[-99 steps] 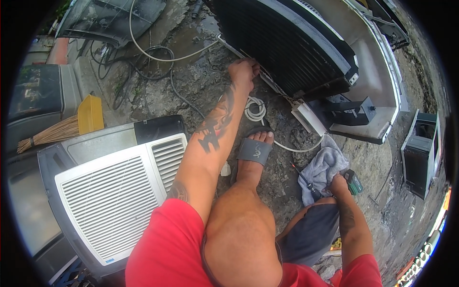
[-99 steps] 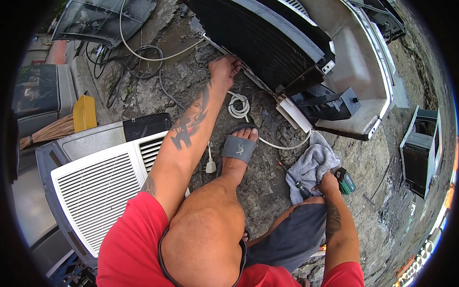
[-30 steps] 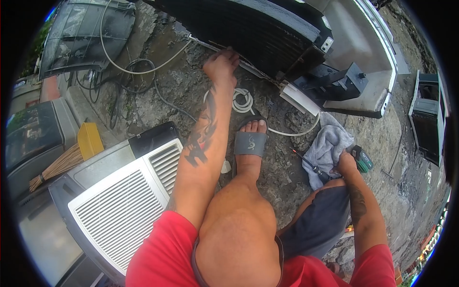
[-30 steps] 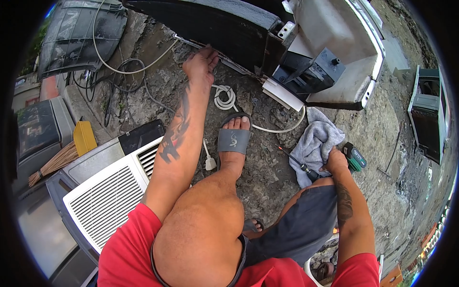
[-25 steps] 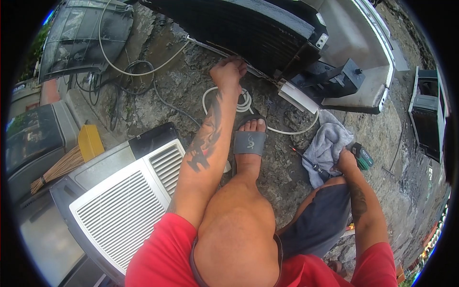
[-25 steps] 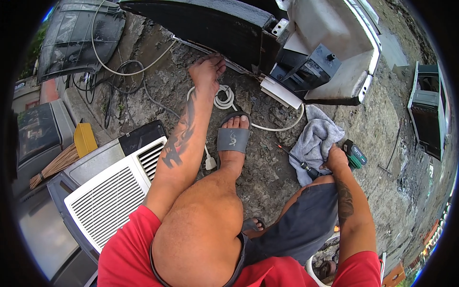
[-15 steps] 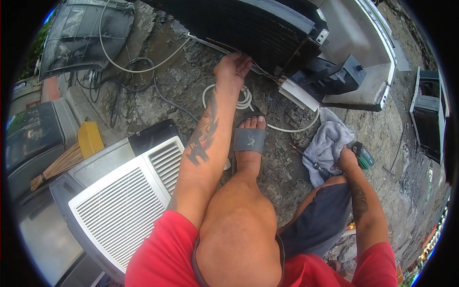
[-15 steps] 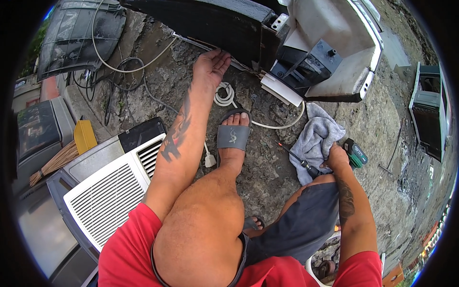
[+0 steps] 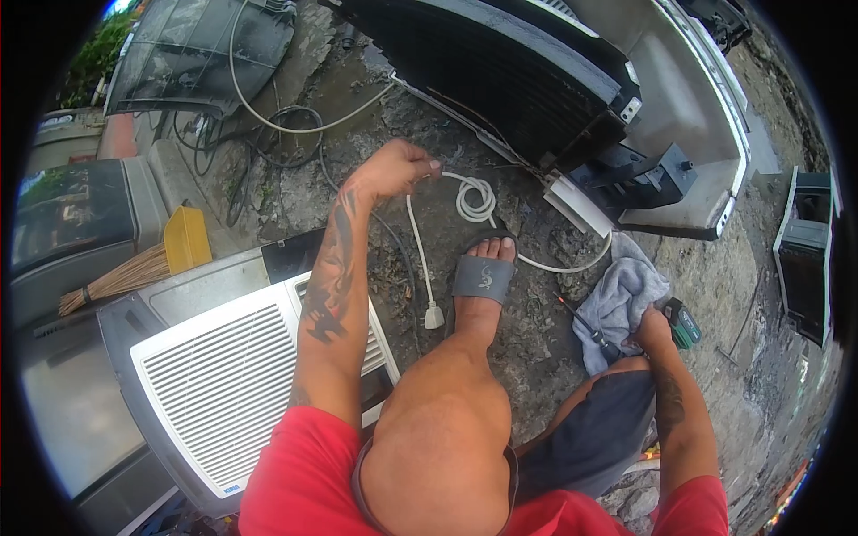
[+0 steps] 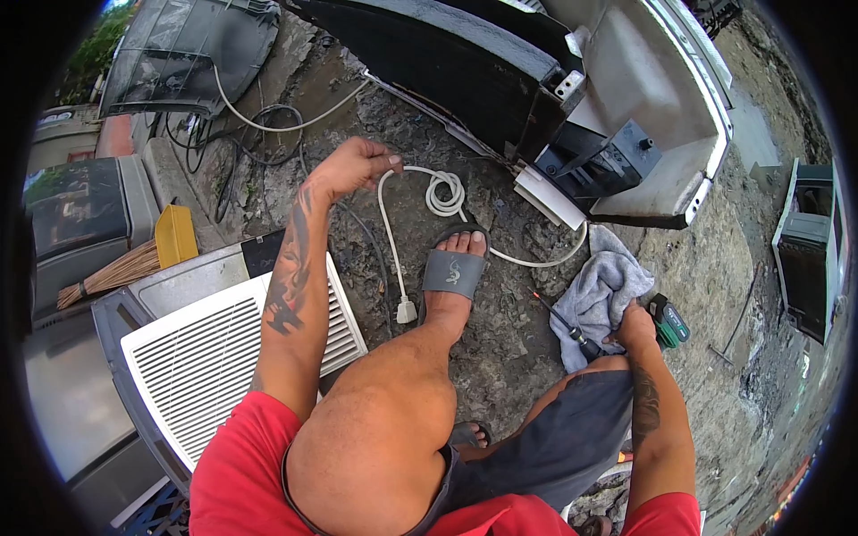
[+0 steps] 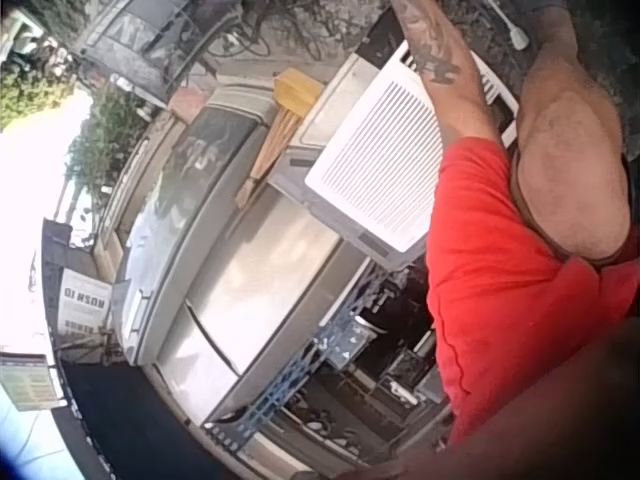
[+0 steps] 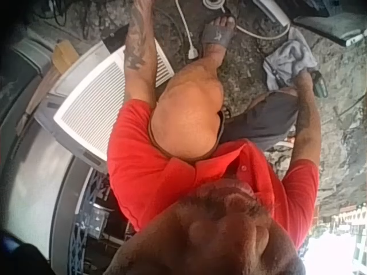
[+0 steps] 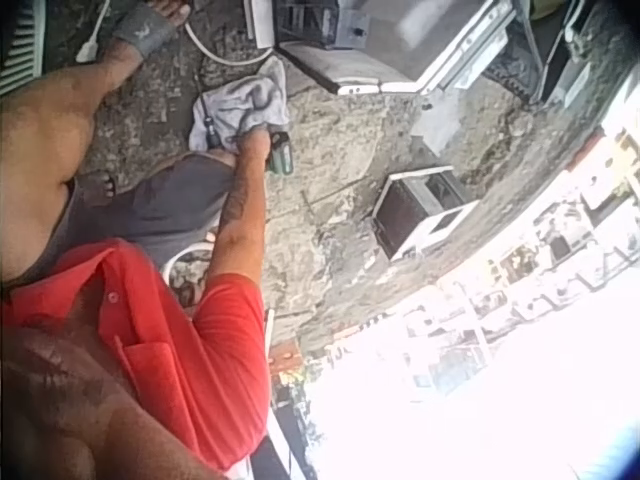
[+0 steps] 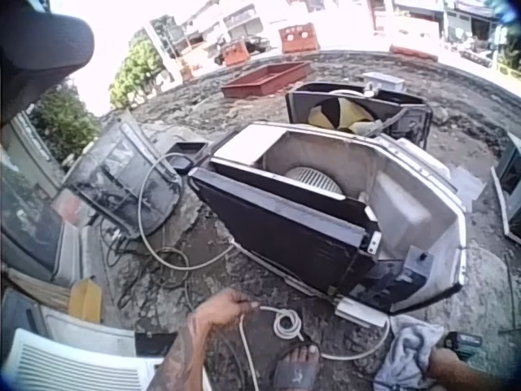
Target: Repairing an air conditioning unit by adjusting wires and using a drill to secure components.
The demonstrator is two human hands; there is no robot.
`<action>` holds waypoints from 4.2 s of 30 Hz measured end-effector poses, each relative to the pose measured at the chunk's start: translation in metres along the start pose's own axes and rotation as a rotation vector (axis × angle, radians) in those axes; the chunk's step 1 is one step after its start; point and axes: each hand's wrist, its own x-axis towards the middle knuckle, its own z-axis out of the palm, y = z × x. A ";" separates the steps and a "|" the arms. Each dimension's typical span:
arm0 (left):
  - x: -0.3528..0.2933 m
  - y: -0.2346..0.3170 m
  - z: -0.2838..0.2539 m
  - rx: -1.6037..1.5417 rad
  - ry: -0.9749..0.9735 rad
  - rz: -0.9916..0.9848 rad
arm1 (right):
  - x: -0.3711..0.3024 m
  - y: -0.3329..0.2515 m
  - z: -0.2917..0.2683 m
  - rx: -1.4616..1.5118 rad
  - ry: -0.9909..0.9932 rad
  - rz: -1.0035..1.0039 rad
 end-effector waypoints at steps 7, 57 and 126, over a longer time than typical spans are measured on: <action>0.043 0.001 -0.029 0.152 0.125 -0.025 | 0.005 -0.002 0.003 -0.024 0.038 -0.064; 0.104 0.018 0.069 -0.841 0.293 -0.013 | 0.002 -0.004 0.002 0.011 0.061 -0.044; 0.151 -0.005 -0.019 0.728 0.278 0.174 | -0.005 0.005 -0.003 0.044 0.033 0.007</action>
